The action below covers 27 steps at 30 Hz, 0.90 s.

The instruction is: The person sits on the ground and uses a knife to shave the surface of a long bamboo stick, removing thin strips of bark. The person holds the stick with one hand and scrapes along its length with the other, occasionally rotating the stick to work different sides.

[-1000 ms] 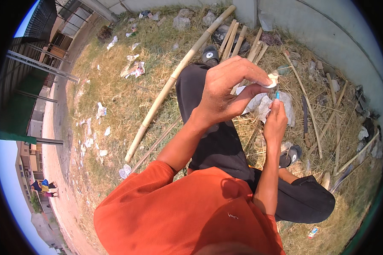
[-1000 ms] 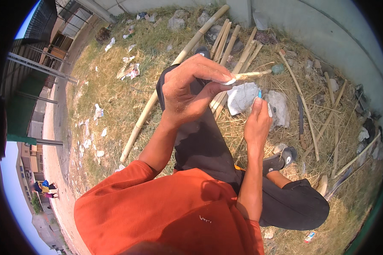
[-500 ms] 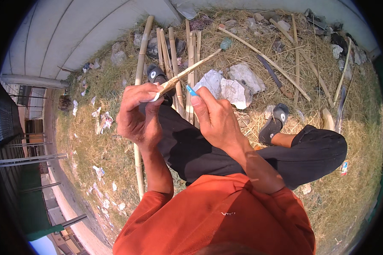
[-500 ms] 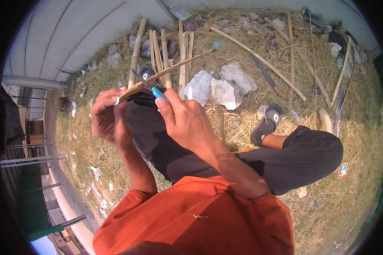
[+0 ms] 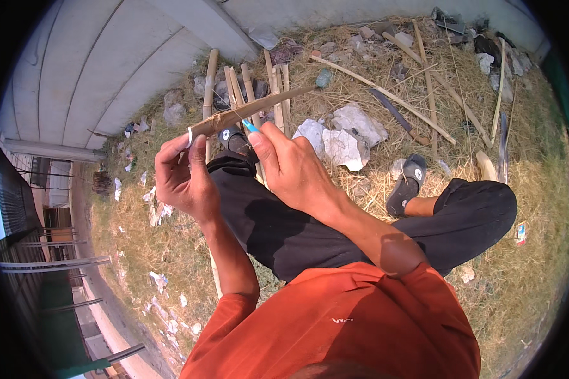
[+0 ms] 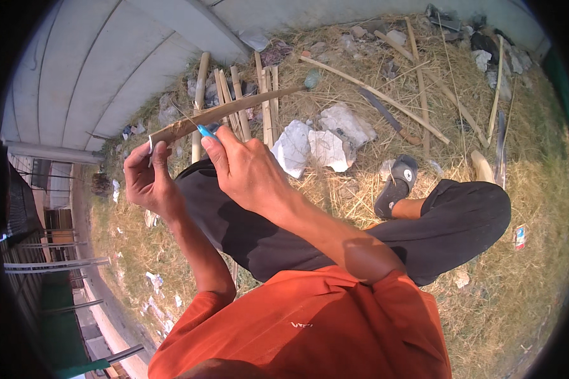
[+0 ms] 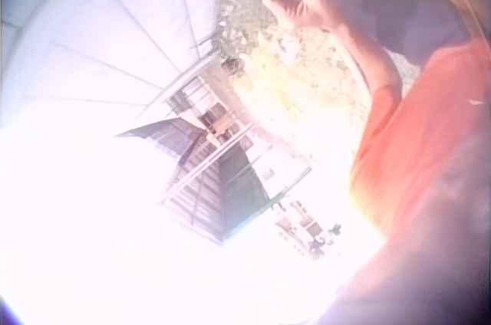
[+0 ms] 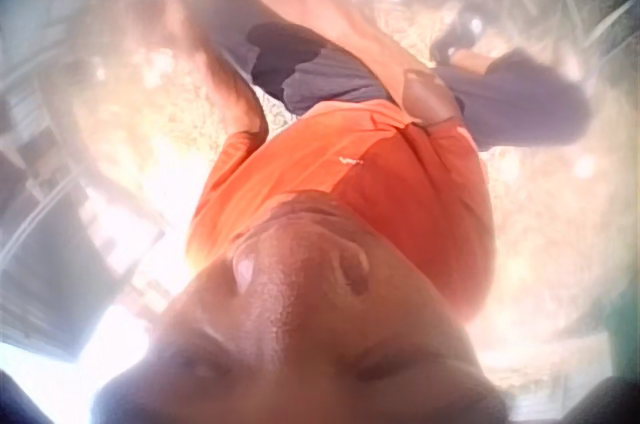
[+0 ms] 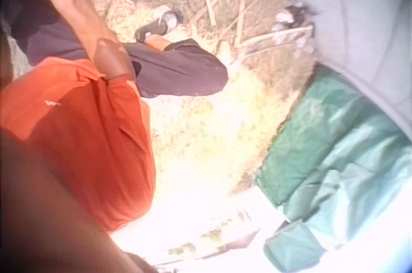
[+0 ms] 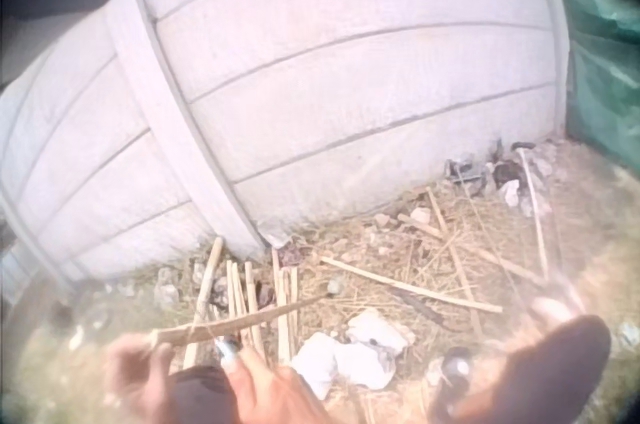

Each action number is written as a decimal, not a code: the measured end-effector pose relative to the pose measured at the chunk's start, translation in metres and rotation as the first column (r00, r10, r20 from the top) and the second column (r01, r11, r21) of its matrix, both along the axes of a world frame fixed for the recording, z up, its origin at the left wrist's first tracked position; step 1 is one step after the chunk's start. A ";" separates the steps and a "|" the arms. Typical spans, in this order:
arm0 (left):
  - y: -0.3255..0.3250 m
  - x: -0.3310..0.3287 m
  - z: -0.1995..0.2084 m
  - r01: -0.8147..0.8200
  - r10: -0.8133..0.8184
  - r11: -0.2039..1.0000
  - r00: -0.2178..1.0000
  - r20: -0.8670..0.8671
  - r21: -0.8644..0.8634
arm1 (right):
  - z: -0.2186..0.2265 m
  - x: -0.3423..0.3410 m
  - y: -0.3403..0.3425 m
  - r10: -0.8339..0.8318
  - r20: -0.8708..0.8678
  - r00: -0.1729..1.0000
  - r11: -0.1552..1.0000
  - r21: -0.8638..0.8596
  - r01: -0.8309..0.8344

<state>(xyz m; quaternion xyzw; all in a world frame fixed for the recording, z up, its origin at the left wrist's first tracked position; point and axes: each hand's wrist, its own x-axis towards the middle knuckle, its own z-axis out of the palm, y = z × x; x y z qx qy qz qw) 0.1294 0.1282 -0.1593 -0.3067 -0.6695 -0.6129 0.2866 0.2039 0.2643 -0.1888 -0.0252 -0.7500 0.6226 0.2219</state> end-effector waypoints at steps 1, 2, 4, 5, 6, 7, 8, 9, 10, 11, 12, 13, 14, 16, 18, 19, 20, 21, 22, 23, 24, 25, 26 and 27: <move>0.001 -0.001 -0.002 0.030 -0.030 0.999 1.000 -0.001 0.015 | 0.004 0.003 0.000 0.021 0.004 1.000 1.000 -0.012 -0.021; -0.001 -0.002 -0.004 0.028 -0.028 1.000 0.999 -0.017 -0.003 | 0.008 0.005 0.000 0.042 0.008 0.999 0.999 -0.025 -0.042; 0.001 0.000 -0.003 0.049 -0.049 0.999 0.999 -0.010 -0.012 | 0.008 0.006 -0.001 0.056 0.007 0.998 0.997 -0.056 -0.056; 0.002 0.002 -0.003 0.059 -0.059 0.998 0.998 -0.007 -0.016 | 0.006 0.005 -0.001 0.049 0.004 0.999 0.996 -0.074 -0.049; 0.002 0.003 -0.003 0.075 -0.076 0.997 0.997 -0.014 -0.024 | 0.005 0.003 0.000 0.043 0.000 0.999 0.995 -0.093 -0.042; 0.003 0.003 -0.004 0.092 -0.092 0.995 0.995 -0.022 -0.030 | 0.006 0.003 0.002 0.017 -0.070 0.997 0.991 -0.130 -0.026; 0.003 0.004 -0.004 0.108 -0.109 0.993 0.994 -0.030 -0.037 | 0.008 0.002 0.004 -0.011 -0.138 0.990 0.986 -0.167 -0.012; 0.002 0.004 -0.003 0.134 -0.138 0.988 0.989 -0.054 -0.072 | 0.010 0.001 0.007 -0.042 -0.205 0.978 0.979 -0.205 -0.001; 0.002 0.005 -0.002 0.160 -0.169 0.981 0.983 -0.072 -0.109 | 0.012 -0.002 0.011 -0.051 -0.184 0.982 0.969 -0.247 0.004; 0.002 0.005 -0.001 0.187 -0.201 0.971 0.975 -0.090 -0.146 | 0.010 -0.005 0.015 -0.007 -0.194 0.981 0.975 -0.218 -0.036; 0.002 0.005 -0.001 0.177 -0.198 0.967 0.975 -0.105 -0.183 | 0.009 -0.009 0.021 0.037 -0.203 0.978 0.979 -0.188 -0.076; 0.001 0.005 0.000 0.192 -0.214 0.963 0.971 -0.104 -0.187 | 0.009 -0.012 0.024 0.083 -0.216 0.973 0.980 -0.158 -0.119; 0.001 0.004 0.000 0.207 -0.229 0.960 0.968 -0.102 -0.190 | 0.004 -0.016 0.023 0.067 -0.228 0.971 0.979 -0.175 -0.109; -0.002 0.001 0.003 0.244 -0.277 0.940 0.954 -0.113 -0.240 | 0.004 -0.016 0.030 0.091 -0.289 0.953 0.995 -0.008 -0.098; -0.007 -0.002 0.006 0.282 -0.341 0.900 0.931 -0.132 -0.333 | 0.004 -0.014 0.041 0.130 -0.338 0.932 0.985 0.154 -0.082; -0.006 0.000 0.007 0.258 -0.321 0.899 0.938 -0.132 -0.354 | 0.005 -0.014 0.049 0.154 -0.358 0.921 0.970 0.231 -0.073; -0.004 0.004 0.009 0.233 -0.301 0.897 0.944 -0.132 -0.375 | 0.007 -0.012 0.055 0.180 -0.375 0.910 0.950 0.307 -0.061; -0.002 0.005 0.009 0.210 -0.282 0.894 0.950 -0.133 -0.395 | 0.010 -0.010 0.058 0.171 -0.375 0.911 0.937 0.347 -0.034; -0.003 0.004 0.010 0.168 -0.268 0.889 0.945 -0.188 -0.426 | 0.014 -0.006 0.062 0.164 -0.376 0.912 0.922 0.388 -0.005; 0.000 0.003 0.011 0.195 -0.284 0.894 0.943 -0.174 -0.404 | 0.016 -0.004 0.064 0.155 -0.377 0.913 0.903 0.428 0.024; 0.004 0.003 0.012 0.222 -0.300 0.898 0.940 -0.160 -0.381 | 0.017 -0.003 0.065 0.147 -0.382 0.913 0.922 0.388 0.014; 0.007 0.003 0.014 0.247 -0.316 0.900 0.937 -0.150 -0.358 | 0.018 -0.002 0.066 0.140 -0.389 0.911 0.938 0.346 0.004; 0.006 0.004 0.015 0.228 -0.291 0.912 0.946 -0.146 -0.342 | 0.020 -0.001 0.066 0.132 -0.395 0.909 0.953 0.303 -0.007; 0.004 0.003 0.014 0.208 -0.265 0.922 0.954 -0.141 -0.327 | 0.022 0.003 0.067 0.134 -0.394 0.909 0.986 0.149 -0.081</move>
